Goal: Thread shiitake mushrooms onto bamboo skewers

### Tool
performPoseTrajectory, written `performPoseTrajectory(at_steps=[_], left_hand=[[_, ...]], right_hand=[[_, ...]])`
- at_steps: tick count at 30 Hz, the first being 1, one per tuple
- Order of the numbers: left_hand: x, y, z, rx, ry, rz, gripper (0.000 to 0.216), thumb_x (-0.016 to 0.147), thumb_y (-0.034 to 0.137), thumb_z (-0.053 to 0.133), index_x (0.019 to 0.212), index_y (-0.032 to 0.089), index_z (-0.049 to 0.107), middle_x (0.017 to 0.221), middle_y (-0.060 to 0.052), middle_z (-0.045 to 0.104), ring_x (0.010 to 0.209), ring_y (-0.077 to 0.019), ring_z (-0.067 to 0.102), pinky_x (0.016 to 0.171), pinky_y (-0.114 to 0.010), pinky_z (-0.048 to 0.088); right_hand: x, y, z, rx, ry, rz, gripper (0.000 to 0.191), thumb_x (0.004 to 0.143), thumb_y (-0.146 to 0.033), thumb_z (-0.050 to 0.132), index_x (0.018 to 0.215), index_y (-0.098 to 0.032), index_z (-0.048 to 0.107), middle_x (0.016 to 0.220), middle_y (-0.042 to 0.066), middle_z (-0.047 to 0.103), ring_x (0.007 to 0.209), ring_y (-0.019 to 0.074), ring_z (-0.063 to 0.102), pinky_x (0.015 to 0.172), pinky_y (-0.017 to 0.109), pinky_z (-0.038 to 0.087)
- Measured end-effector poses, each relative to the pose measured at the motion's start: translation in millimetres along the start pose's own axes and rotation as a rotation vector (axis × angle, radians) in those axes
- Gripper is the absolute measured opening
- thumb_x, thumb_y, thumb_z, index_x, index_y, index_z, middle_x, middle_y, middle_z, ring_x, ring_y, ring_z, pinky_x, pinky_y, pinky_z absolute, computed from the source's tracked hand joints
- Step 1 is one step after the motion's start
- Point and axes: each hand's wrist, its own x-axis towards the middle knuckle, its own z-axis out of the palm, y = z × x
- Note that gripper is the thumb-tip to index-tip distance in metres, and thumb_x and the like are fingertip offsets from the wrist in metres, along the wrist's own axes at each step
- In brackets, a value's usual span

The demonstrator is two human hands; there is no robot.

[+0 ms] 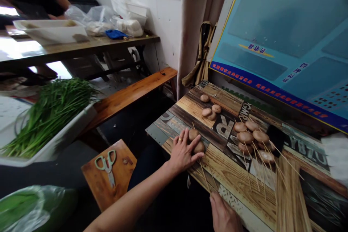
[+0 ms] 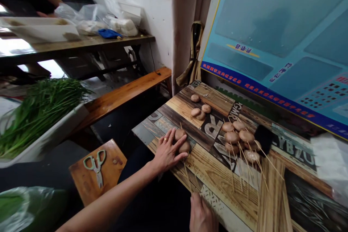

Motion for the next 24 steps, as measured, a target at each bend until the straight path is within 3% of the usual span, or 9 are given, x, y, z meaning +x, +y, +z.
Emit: performPoseTrajectory(at_steps=[3, 8, 14, 18, 24], left_hand=[[0.7, 2.3, 2.4, 0.025, -0.002, 0.002, 0.071, 0.089, 0.073, 0.044, 0.149, 0.035, 0.045, 0.158, -0.019, 0.032, 0.142, -0.0416, 0.032, 0.106, -0.056, 0.034], [-1.9, 1.2, 6.0, 0.049, 0.042, 0.007, 0.063, 0.093, 0.067, 0.043, 0.148, 0.036, 0.046, 0.156, -0.018, 0.036, 0.140, -0.0383, 0.037, 0.109, -0.053, 0.033], [-1.2, 3.0, 5.0, 0.051, 0.028, 0.011, 0.061, 0.094, 0.063, 0.043, 0.148, 0.034, 0.046, 0.156, -0.017, 0.036, 0.142, -0.0388, 0.034, 0.110, -0.054, 0.033], [-1.2, 5.0, 3.5, 0.048, 0.027, 0.020, 0.061, 0.095, 0.062, 0.042, 0.147, 0.031, 0.048, 0.155, -0.019, 0.036, 0.142, -0.0405, 0.033, 0.111, -0.056, 0.033], [-1.0, 4.9, 4.8, 0.079, 0.064, 0.029, 0.060, 0.096, 0.060, 0.044, 0.148, 0.030, 0.047, 0.152, -0.019, 0.040, 0.140, -0.0393, 0.037, 0.111, -0.056, 0.033]], right_hand=[[-7.7, 4.5, 8.6, -0.001, 0.042, 0.004, 0.043, 0.105, -0.028, 0.030, 0.097, -0.018, 0.071, 0.079, 0.009, 0.076, 0.060, 0.0157, 0.071, 0.053, 0.021, 0.048], [-0.4, -5.0, 20.6, -0.007, 0.124, 0.082, 0.044, 0.105, -0.025, 0.031, 0.093, -0.019, 0.073, 0.078, 0.009, 0.077, 0.064, 0.0160, 0.072, 0.059, 0.021, 0.051], [40.1, -25.9, 5.8, -0.083, 0.185, 0.047, 0.049, 0.105, -0.019, 0.026, 0.080, -0.016, 0.068, 0.056, 0.004, 0.068, 0.044, 0.0139, 0.063, 0.043, 0.023, 0.040], [59.7, -34.6, 0.6, -0.077, 0.128, 0.062, 0.046, 0.103, -0.013, 0.026, 0.078, -0.017, 0.065, 0.056, 0.002, 0.066, 0.044, 0.0131, 0.063, 0.045, 0.024, 0.037], [83.8, -40.3, 14.5, -0.057, 0.014, 0.132, 0.040, 0.096, -0.004, 0.031, 0.077, -0.018, 0.063, 0.058, 0.003, 0.067, 0.049, 0.0143, 0.064, 0.047, 0.026, 0.033]])
